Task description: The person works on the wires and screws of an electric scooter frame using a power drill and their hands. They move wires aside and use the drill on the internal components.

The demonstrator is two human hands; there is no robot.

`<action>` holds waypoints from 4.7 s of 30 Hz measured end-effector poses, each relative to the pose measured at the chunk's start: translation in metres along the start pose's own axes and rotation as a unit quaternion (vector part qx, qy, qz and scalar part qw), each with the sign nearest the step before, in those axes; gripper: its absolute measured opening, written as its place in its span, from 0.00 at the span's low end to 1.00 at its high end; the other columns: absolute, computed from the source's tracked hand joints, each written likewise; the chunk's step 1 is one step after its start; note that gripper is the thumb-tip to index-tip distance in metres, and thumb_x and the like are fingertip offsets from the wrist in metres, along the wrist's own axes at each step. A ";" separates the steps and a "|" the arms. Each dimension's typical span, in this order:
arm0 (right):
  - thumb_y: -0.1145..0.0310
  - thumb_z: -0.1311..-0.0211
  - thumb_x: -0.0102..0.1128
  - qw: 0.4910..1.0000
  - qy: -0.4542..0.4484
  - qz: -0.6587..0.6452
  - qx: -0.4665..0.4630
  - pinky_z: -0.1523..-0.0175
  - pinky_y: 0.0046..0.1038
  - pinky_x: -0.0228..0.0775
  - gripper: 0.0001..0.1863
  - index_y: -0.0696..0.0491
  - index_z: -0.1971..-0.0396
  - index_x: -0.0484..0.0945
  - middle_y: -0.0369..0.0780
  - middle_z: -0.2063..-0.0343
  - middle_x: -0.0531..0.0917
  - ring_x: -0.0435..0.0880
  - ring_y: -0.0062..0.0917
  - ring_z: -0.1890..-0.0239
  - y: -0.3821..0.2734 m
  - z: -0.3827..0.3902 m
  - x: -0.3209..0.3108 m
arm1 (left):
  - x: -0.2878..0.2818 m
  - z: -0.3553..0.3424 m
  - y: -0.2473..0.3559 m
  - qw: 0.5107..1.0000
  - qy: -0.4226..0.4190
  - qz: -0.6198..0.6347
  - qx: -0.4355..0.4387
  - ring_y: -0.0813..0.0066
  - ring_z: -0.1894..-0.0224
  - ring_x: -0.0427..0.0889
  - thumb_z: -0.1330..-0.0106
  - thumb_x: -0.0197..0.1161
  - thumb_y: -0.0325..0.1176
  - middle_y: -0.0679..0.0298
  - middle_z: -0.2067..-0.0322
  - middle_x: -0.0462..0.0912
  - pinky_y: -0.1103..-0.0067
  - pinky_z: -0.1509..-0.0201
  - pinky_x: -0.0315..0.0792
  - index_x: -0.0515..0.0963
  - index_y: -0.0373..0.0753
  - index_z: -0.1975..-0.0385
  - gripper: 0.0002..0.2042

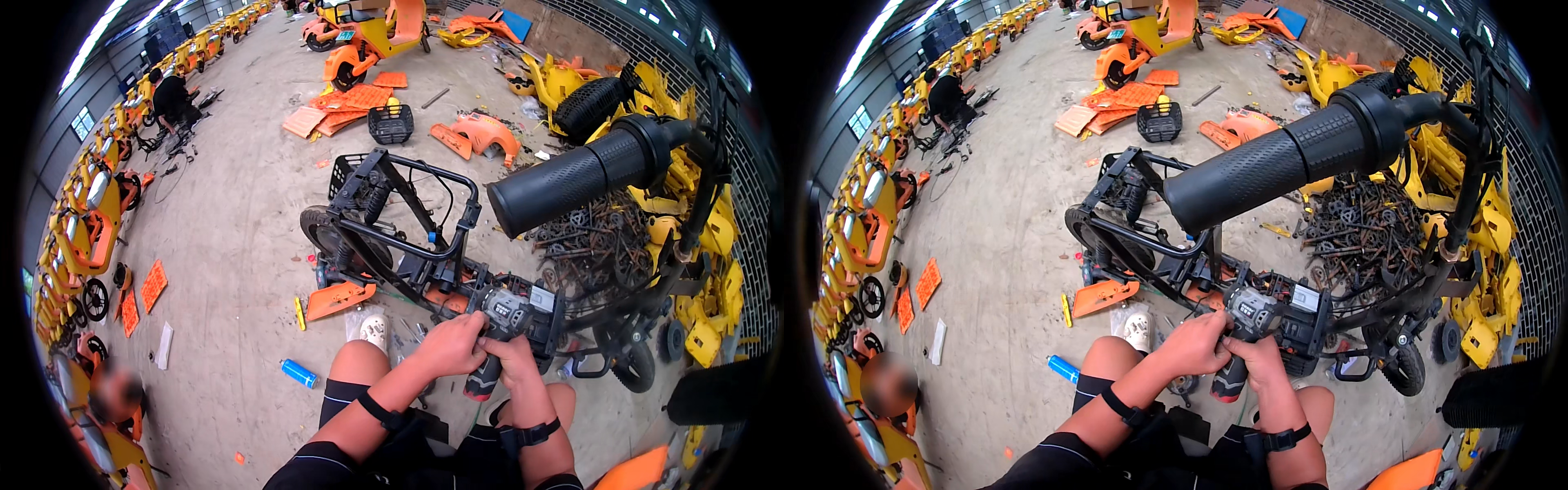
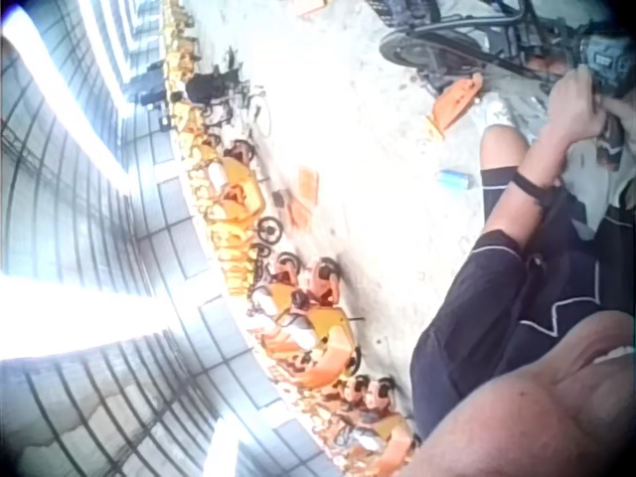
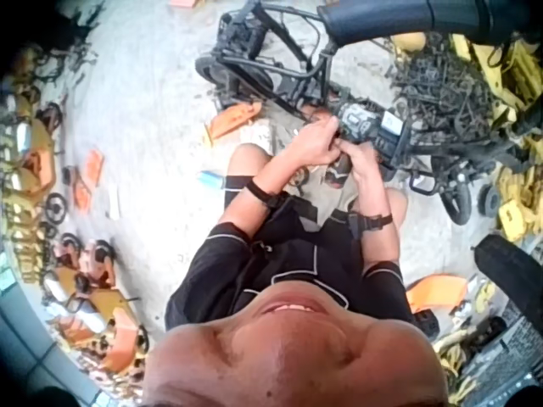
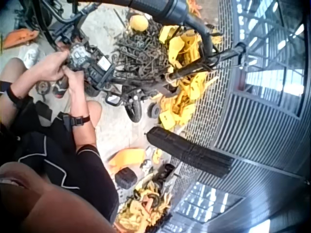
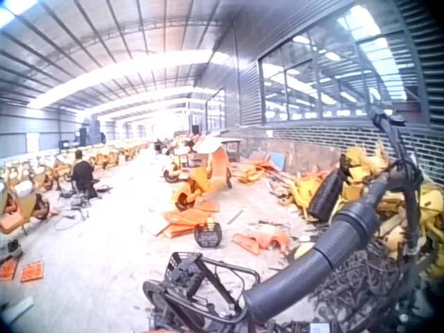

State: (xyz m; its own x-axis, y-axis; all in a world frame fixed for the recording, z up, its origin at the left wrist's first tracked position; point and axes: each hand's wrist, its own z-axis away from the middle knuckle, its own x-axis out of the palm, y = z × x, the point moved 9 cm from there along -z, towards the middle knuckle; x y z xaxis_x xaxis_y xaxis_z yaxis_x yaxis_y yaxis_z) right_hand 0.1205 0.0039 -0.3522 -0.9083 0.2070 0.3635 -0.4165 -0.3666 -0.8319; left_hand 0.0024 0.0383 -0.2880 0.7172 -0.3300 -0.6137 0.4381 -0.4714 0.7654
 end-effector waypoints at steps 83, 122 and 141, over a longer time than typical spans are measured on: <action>0.74 0.52 0.72 0.827 -0.046 0.463 -0.316 0.43 0.29 0.73 0.38 0.59 0.38 0.67 0.45 0.50 0.82 0.83 0.28 0.48 -0.031 0.036 0.001 | -0.019 -0.006 -0.093 0.755 0.184 0.588 -0.223 0.64 0.54 0.84 0.25 0.55 0.38 0.59 0.59 0.84 0.71 0.47 0.77 0.75 0.36 0.51 0.13; 0.71 0.48 0.71 0.929 -0.034 0.284 -0.235 0.52 0.28 0.76 0.20 0.58 0.55 0.81 0.41 0.61 0.87 0.85 0.25 0.59 0.016 0.020 -0.006 | 0.008 0.018 -0.101 0.790 0.111 0.543 -0.262 0.77 0.62 0.81 0.27 0.61 0.39 0.67 0.64 0.79 0.79 0.53 0.76 0.76 0.36 0.58 0.12; 0.72 0.51 0.72 0.962 -0.039 0.195 -0.190 0.51 0.28 0.75 0.22 0.58 0.54 0.79 0.39 0.61 0.85 0.84 0.23 0.59 0.027 0.004 -0.020 | 0.010 0.004 -0.115 0.781 0.150 0.556 -0.244 0.79 0.62 0.78 0.26 0.59 0.41 0.65 0.63 0.82 0.81 0.57 0.70 0.77 0.34 0.49 0.17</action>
State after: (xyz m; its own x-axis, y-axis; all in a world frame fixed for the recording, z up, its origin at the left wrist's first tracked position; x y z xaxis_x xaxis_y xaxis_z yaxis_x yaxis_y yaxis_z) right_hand 0.1273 -0.0139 -0.3805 -0.9988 0.0476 0.0114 -0.0134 -0.0422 -0.9990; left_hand -0.0426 0.0861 -0.3831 0.8639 -0.0728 0.4984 -0.4427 0.3621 0.8203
